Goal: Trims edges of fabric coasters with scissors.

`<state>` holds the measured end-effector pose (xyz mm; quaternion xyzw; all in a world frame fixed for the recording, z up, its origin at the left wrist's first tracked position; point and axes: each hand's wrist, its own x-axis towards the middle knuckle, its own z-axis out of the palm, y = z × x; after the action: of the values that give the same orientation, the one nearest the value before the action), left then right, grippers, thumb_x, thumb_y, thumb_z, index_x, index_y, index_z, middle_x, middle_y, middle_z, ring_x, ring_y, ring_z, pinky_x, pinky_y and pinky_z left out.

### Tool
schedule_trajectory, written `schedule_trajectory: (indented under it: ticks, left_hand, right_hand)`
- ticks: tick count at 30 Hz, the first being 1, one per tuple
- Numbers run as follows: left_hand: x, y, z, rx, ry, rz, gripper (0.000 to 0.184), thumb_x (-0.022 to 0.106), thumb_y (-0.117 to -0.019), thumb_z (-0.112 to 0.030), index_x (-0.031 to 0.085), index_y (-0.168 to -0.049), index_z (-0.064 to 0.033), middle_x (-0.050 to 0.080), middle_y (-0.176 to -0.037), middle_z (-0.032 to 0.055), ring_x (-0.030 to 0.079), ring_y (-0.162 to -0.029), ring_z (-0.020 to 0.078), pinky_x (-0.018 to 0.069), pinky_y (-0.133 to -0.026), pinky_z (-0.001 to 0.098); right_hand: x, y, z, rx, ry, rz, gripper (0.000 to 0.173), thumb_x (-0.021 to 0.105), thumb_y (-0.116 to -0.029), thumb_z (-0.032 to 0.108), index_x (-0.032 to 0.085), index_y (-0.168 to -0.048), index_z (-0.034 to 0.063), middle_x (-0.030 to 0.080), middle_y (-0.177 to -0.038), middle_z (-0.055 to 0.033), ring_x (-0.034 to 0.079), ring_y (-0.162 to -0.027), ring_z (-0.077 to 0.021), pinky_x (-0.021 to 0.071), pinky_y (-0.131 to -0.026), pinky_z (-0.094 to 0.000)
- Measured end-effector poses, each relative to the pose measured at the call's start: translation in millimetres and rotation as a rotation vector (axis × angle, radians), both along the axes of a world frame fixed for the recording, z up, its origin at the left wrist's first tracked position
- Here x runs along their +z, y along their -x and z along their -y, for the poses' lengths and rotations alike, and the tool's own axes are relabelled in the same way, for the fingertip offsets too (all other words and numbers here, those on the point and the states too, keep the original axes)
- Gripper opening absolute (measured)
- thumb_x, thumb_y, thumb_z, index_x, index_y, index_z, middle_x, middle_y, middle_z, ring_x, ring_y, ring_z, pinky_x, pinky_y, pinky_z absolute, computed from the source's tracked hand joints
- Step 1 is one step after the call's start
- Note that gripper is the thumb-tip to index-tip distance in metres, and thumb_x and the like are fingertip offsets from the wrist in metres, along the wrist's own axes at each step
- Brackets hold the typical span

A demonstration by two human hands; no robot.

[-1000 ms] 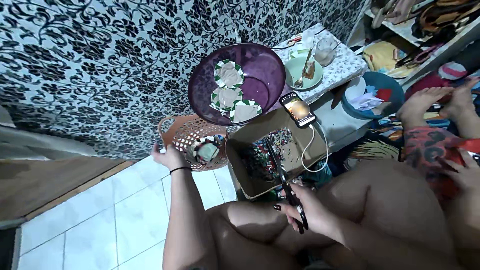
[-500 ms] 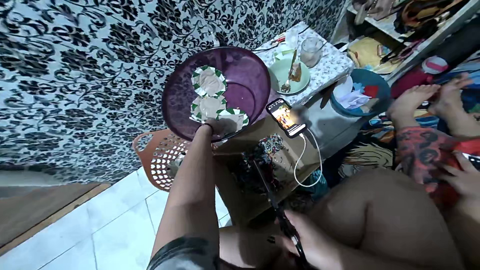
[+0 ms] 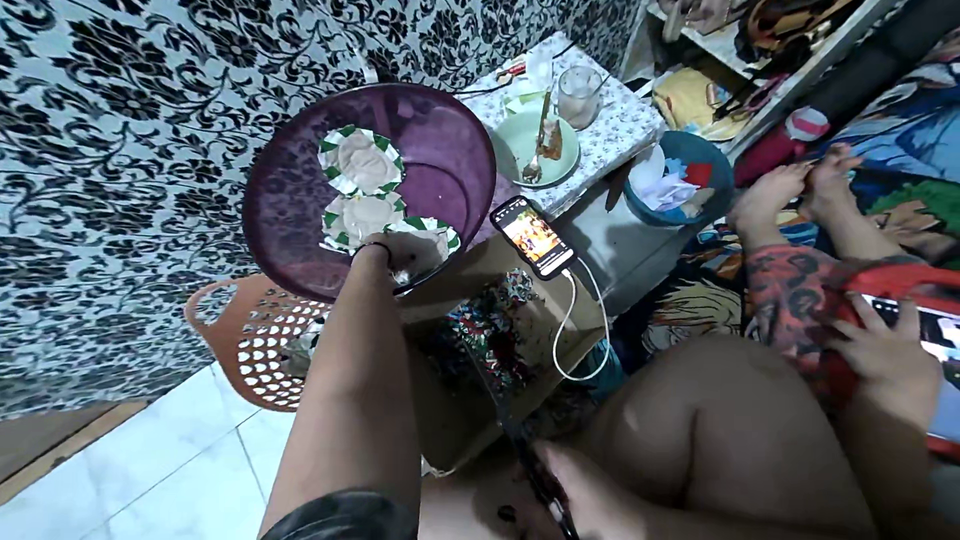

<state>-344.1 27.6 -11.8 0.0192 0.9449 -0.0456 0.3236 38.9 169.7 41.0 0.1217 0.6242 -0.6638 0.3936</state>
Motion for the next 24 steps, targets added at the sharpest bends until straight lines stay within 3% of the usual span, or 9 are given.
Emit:
schedule_trajectory:
  ticks: [6,7,9,11,14,17,19,21,24]
  left_hand:
    - [-12,14,24,0.38,-0.504,-0.065,0.05,0.046,-0.1081,-0.033,0.054,-0.131,0.0115,0.058,-0.129,0.0318,0.06,-0.116,0.0418,0.0473,-0.099,0.0605]
    - [0,5,22,0.451,-0.621,-0.07,0.051,0.042,-0.1095,-0.033,0.05,-0.137,0.0088,0.058,-0.131,0.0288,0.063,-0.112,0.0371,0.0513,-0.095,0.0558]
    - [23,-17,19,0.592,-0.905,-0.06,0.049,0.034,-0.1117,-0.034,0.037,-0.147,0.0006,0.061,-0.126,0.0227,0.071,-0.089,0.0274,0.0618,-0.074,0.0428]
    - [47,-46,22,0.688,-1.173,-0.06,0.045,0.035,-0.1117,-0.03,0.034,-0.148,-0.0035,0.062,-0.121,0.0191,0.072,-0.086,0.0256,0.0628,-0.07,0.0407]
    - [77,-101,30,0.752,-1.423,-0.113,0.035,0.037,-0.1113,-0.021,0.038,-0.142,-0.0028,0.064,-0.118,0.0134,0.073,-0.093,0.0217,0.0644,-0.077,0.0405]
    - [87,-159,39,0.807,-1.619,-0.15,0.029,0.04,-0.1105,-0.015,0.042,-0.137,-0.0044,0.065,-0.118,0.0097,0.072,-0.1,0.0207,0.0628,-0.086,0.0424]
    - [86,-196,40,0.879,-1.751,-0.152,0.026,0.045,-0.1081,-0.011,0.044,-0.134,-0.0074,0.065,-0.118,0.006,0.071,-0.101,0.0172,0.0618,-0.088,0.0384]
    - [83,-228,35,1.012,-1.897,-0.137,0.029,0.047,-0.1065,-0.005,0.044,-0.136,-0.0046,0.064,-0.122,0.0096,0.07,-0.105,0.0201,0.0616,-0.09,0.0387]
    - [74,-268,25,1.163,-2.068,-0.156,0.028,0.046,-0.1042,-0.001,0.048,-0.132,-0.0032,0.063,-0.123,0.0122,0.068,-0.11,0.0236,0.0595,-0.094,0.042]
  right_hand:
    - [6,4,1,0.047,-0.028,-0.015,0.043,0.069,-0.0972,0.019,0.053,-0.132,-0.0004,0.063,-0.097,-0.0155,0.063,-0.076,-0.022,0.0556,-0.071,-0.0394]
    - [7,3,1,0.052,-0.038,-0.028,0.042,0.068,-0.0982,0.021,0.053,-0.131,-0.0001,0.063,-0.096,-0.0151,0.063,-0.075,-0.0215,0.0559,-0.07,-0.0389]
    - [9,2,0,0.042,-0.054,-0.047,0.044,0.067,-0.0993,0.028,0.054,-0.131,0.0009,0.063,-0.096,-0.014,0.064,-0.072,-0.0192,0.0566,-0.069,-0.0363]
    - [9,0,0,0.006,-0.033,-0.053,0.044,0.067,-0.0996,0.032,0.054,-0.13,0.0028,0.063,-0.092,-0.01,0.064,-0.065,-0.0146,0.0579,-0.064,-0.0313]
    - [8,-4,5,-0.072,-0.001,-0.081,0.04,0.067,-0.0992,0.033,0.055,-0.126,0.0053,0.062,-0.081,-0.0053,0.062,-0.059,-0.0122,0.0577,-0.058,-0.0291]
    - [12,-8,9,-0.145,0.034,-0.141,0.04,0.071,-0.0976,0.03,0.055,-0.123,0.0031,0.062,-0.081,-0.0051,0.063,-0.059,-0.0106,0.0579,-0.059,-0.027]
    - [11,-12,10,-0.131,0.022,-0.236,0.052,0.072,-0.0954,0.035,0.053,-0.13,0.0015,0.065,-0.089,-0.0069,0.065,-0.07,-0.0117,0.0584,-0.068,-0.029]
    - [10,-17,11,-0.09,0.013,-0.333,0.068,0.07,-0.0948,0.041,0.044,-0.142,-0.0016,0.064,-0.1,-0.0095,0.064,-0.084,-0.0138,0.0555,-0.08,-0.0323]
    - [6,-21,15,-0.051,-0.003,-0.391,0.078,0.07,-0.0938,0.044,0.036,-0.148,-0.0019,0.061,-0.105,-0.0085,0.061,-0.089,-0.0129,0.0539,-0.082,-0.0303]
